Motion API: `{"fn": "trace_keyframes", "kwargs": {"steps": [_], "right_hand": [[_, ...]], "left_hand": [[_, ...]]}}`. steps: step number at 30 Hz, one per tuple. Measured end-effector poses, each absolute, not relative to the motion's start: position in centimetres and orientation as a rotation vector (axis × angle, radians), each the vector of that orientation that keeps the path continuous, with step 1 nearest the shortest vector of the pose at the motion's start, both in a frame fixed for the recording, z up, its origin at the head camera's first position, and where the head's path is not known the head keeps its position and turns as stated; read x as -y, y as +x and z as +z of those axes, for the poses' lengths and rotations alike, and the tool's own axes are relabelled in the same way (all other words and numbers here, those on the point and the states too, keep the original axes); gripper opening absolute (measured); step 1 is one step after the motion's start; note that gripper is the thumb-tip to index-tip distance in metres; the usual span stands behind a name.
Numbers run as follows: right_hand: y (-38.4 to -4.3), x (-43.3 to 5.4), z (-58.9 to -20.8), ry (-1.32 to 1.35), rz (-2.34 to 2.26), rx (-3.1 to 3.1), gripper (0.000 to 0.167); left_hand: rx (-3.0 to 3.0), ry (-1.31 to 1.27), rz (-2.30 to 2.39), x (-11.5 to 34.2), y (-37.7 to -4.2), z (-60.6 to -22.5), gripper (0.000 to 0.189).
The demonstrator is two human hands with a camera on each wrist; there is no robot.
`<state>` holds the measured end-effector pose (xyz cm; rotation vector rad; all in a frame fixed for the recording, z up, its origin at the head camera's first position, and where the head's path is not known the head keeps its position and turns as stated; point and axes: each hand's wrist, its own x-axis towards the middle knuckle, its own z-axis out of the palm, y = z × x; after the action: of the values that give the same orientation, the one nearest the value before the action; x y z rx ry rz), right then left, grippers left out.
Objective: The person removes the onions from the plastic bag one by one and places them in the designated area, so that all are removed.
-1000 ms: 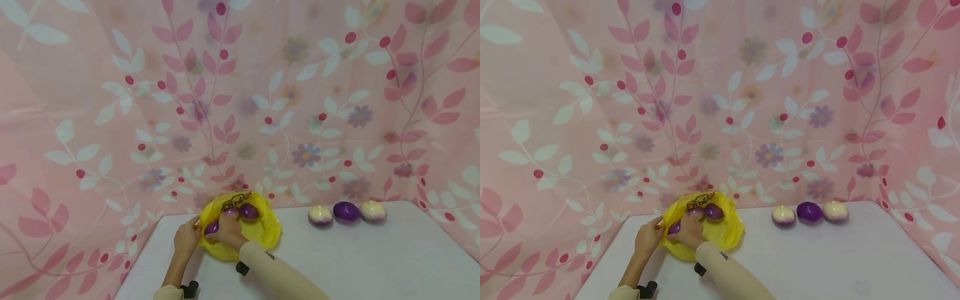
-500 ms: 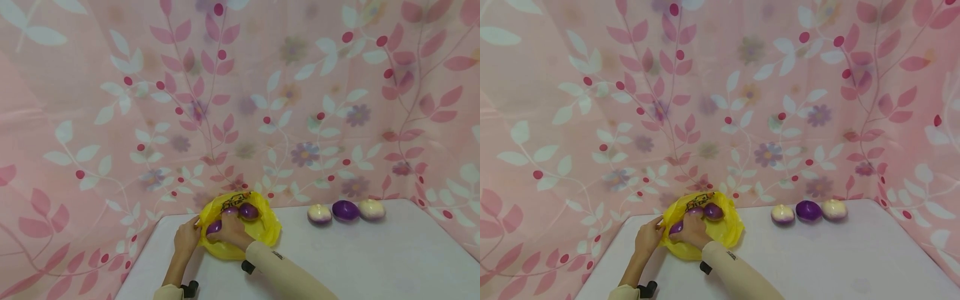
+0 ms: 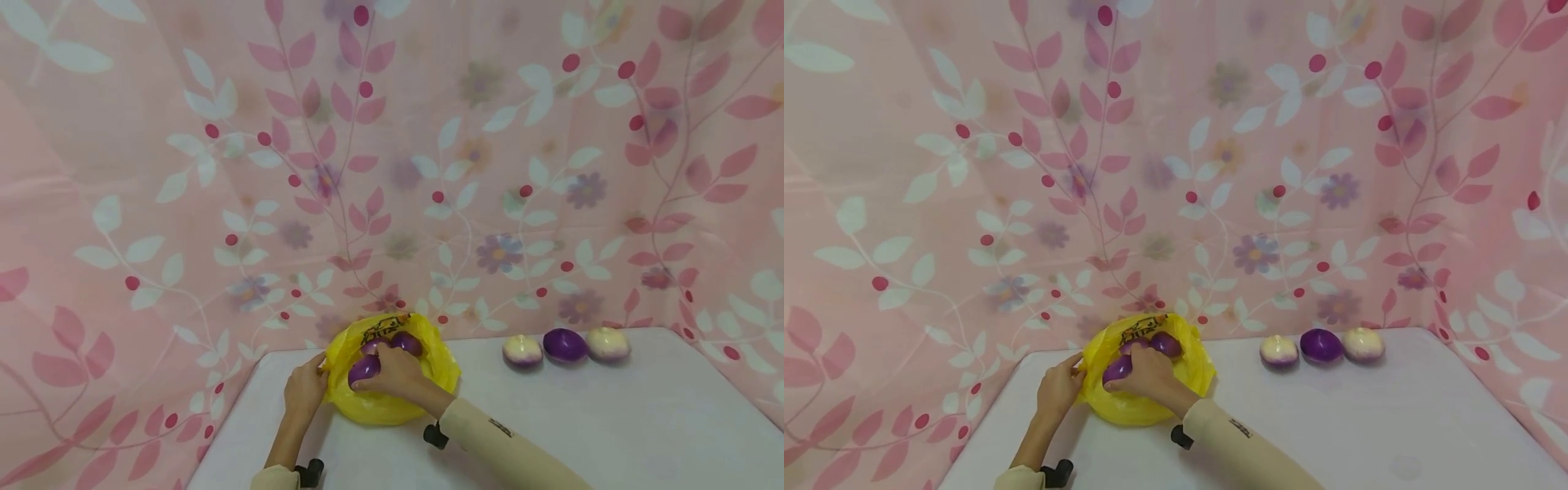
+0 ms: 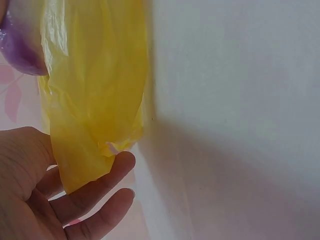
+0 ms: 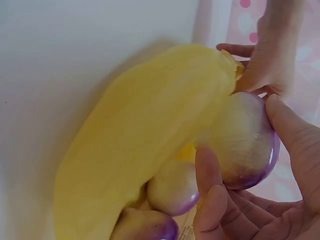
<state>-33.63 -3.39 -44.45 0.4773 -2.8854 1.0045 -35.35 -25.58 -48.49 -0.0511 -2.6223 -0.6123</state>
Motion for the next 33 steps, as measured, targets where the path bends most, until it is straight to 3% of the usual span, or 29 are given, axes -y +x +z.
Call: {"fn": "trace_keyframes", "kwargs": {"steps": [11,33], "right_hand": [[-32.0,0.5,-42.1,0.599,1.004,2.816,0.078],[-30.4,-6.8,-41.2,0.548,1.008,2.819,0.075]], "left_hand": [[2.608,-0.051,-0.63,25.3,-35.3,-48.4,0.037],[2.619,-0.064,-0.635,25.4,-35.2,-48.4,0.037]]}}
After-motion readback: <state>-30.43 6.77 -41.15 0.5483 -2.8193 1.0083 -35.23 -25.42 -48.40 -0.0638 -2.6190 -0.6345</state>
